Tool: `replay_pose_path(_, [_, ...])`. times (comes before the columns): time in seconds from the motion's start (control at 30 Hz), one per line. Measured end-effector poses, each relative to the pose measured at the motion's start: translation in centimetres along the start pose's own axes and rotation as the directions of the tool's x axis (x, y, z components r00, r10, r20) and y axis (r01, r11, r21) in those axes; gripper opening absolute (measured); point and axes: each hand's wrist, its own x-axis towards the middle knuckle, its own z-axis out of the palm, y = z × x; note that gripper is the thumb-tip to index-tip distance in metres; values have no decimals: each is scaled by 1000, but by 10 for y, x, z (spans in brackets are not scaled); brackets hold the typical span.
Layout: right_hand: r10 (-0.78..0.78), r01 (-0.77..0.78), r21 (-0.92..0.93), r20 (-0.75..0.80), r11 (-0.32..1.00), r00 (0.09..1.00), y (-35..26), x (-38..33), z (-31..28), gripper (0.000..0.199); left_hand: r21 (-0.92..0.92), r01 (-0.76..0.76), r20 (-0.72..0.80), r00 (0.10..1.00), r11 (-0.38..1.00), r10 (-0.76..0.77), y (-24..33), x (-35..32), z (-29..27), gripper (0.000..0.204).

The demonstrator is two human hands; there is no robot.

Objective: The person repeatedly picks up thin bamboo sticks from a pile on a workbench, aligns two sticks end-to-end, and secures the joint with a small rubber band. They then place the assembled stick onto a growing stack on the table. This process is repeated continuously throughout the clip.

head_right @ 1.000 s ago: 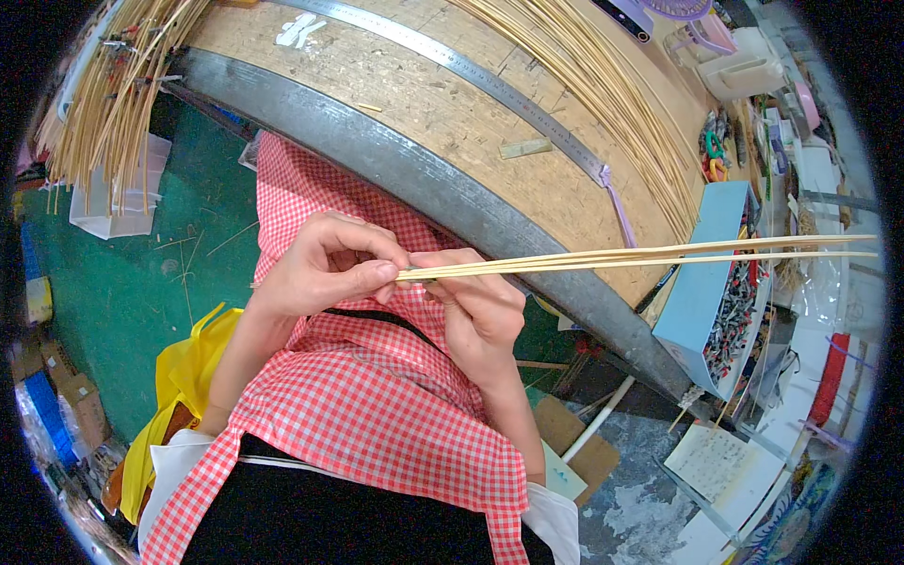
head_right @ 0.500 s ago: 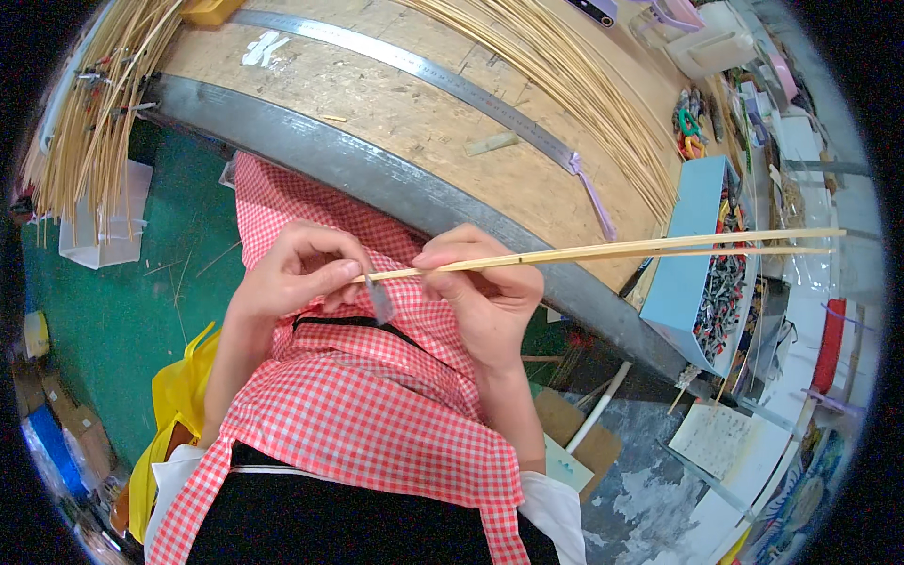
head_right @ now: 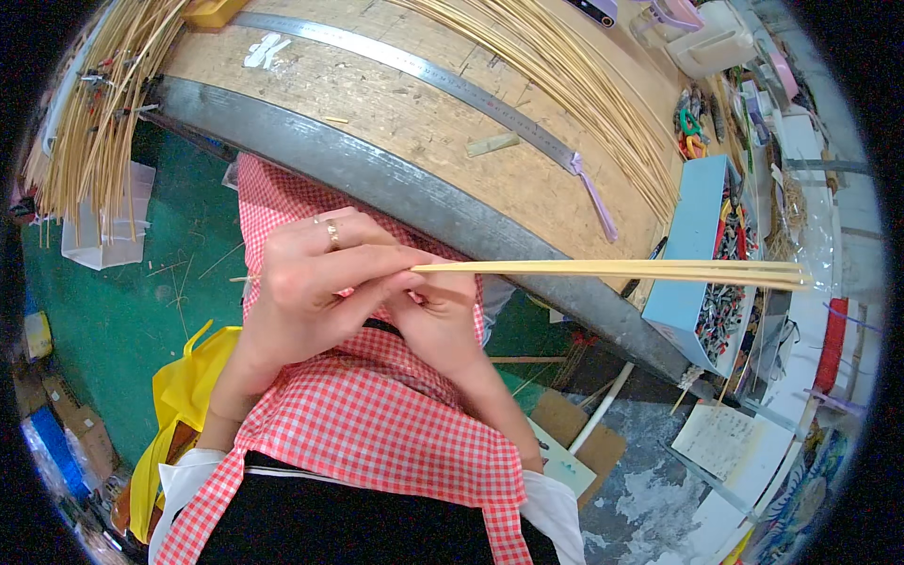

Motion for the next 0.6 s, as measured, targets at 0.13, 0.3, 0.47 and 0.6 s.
replay_pose_path(0.13, [149, -147, 61, -19, 987, 989, -24, 9, -38, 22, 18, 89, -3, 996, 996, -89, 0, -6, -6, 19])
replay_pose_path(0.3, [69, 8, 363, -198, 932, 978, -32, 11, -55, 9, -40, 164, 96, 982, 986, -160, -1, -15, -6, 16])
replay_pose_path(0.47, [88, 9, 393, -227, 919, 970, -21, 6, -46, 9, -61, 222, 172, 963, 973, -209, -4, -20, -10, 16])
replay_pose_path(0.6, [117, -30, 354, -227, 935, 967, -19, 4, -40, 7, -147, 262, 195, 953, 954, -232, -9, -23, -8, 17])
